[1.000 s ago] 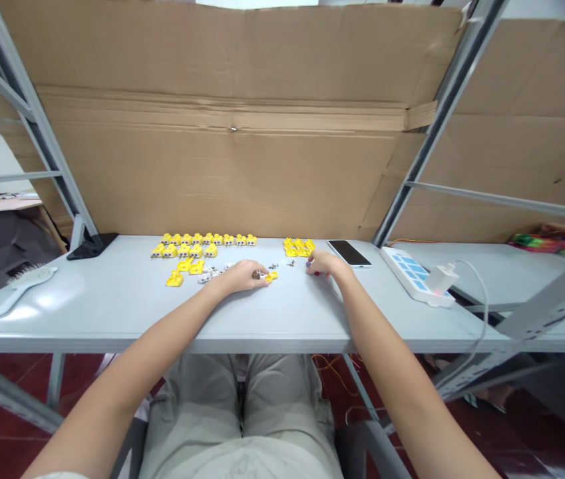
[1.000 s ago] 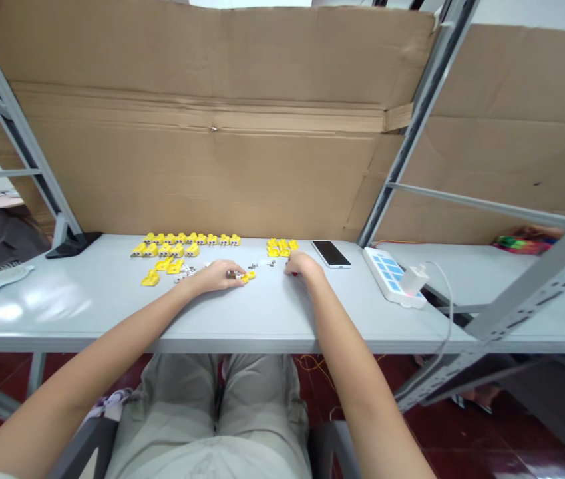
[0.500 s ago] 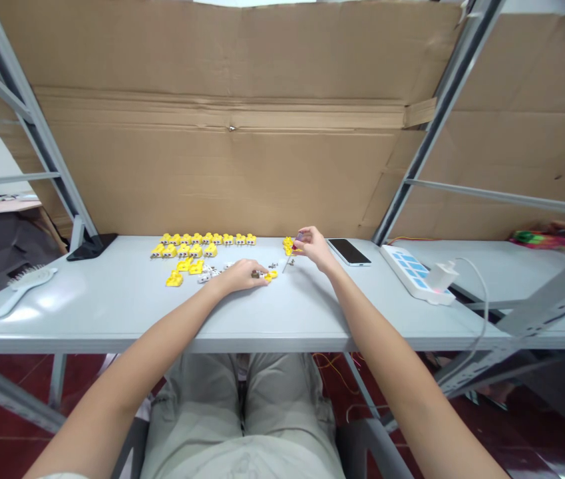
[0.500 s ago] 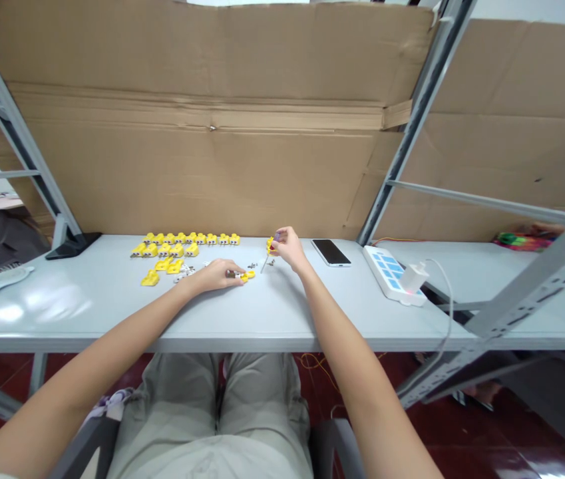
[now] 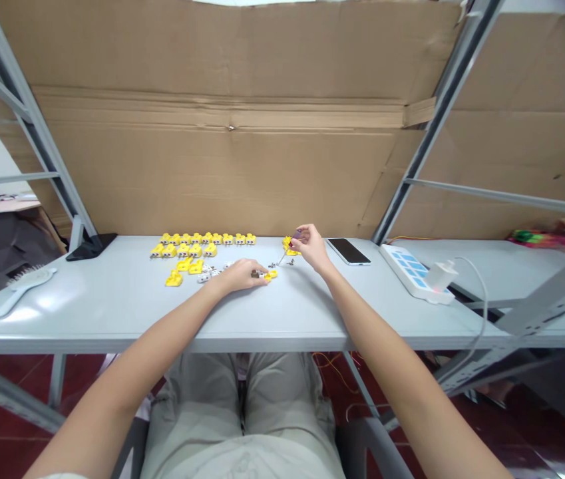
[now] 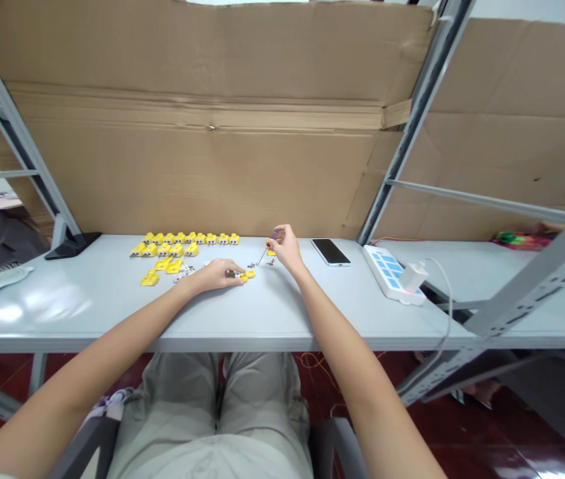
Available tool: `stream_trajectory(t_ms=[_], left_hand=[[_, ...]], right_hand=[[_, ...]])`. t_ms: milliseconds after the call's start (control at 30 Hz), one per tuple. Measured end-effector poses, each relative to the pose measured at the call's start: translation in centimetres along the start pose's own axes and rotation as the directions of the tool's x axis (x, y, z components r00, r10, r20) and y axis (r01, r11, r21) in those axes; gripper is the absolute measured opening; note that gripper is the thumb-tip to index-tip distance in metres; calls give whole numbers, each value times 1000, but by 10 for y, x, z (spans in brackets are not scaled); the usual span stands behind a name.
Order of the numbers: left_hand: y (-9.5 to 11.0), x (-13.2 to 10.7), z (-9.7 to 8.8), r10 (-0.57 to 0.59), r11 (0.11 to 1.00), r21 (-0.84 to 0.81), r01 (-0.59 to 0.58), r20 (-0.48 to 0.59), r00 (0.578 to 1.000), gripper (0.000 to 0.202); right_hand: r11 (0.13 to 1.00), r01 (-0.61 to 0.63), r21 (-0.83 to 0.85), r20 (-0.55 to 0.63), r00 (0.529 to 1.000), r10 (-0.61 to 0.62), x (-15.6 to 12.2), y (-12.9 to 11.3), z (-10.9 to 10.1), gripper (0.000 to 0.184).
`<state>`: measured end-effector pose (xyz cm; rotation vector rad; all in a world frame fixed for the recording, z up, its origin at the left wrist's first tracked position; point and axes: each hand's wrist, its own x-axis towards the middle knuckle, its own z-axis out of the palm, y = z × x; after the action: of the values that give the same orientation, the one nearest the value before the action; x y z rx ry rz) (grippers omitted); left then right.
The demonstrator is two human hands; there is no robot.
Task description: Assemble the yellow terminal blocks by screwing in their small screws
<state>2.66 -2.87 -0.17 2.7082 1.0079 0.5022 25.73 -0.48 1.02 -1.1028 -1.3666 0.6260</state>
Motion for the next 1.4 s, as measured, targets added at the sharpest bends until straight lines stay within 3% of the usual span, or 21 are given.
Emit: stream_trajectory(t_ms=[800,1200,1400], left_hand=[[-1,0,0,0,1000,3,0,-5,1000,35],[-2,0,1,4,1000,-6,-4,-7,1000,35],[-1,0,0,3,1000,-10,-3,-6,1000,35]], right_hand=[[999,37,-19,-22,999,-38,2,2,0,34],[997,29,73,-68,997,-24,0,-8,-1,38],[987,-21,160,0,1000,22,-3,-15,0,45]])
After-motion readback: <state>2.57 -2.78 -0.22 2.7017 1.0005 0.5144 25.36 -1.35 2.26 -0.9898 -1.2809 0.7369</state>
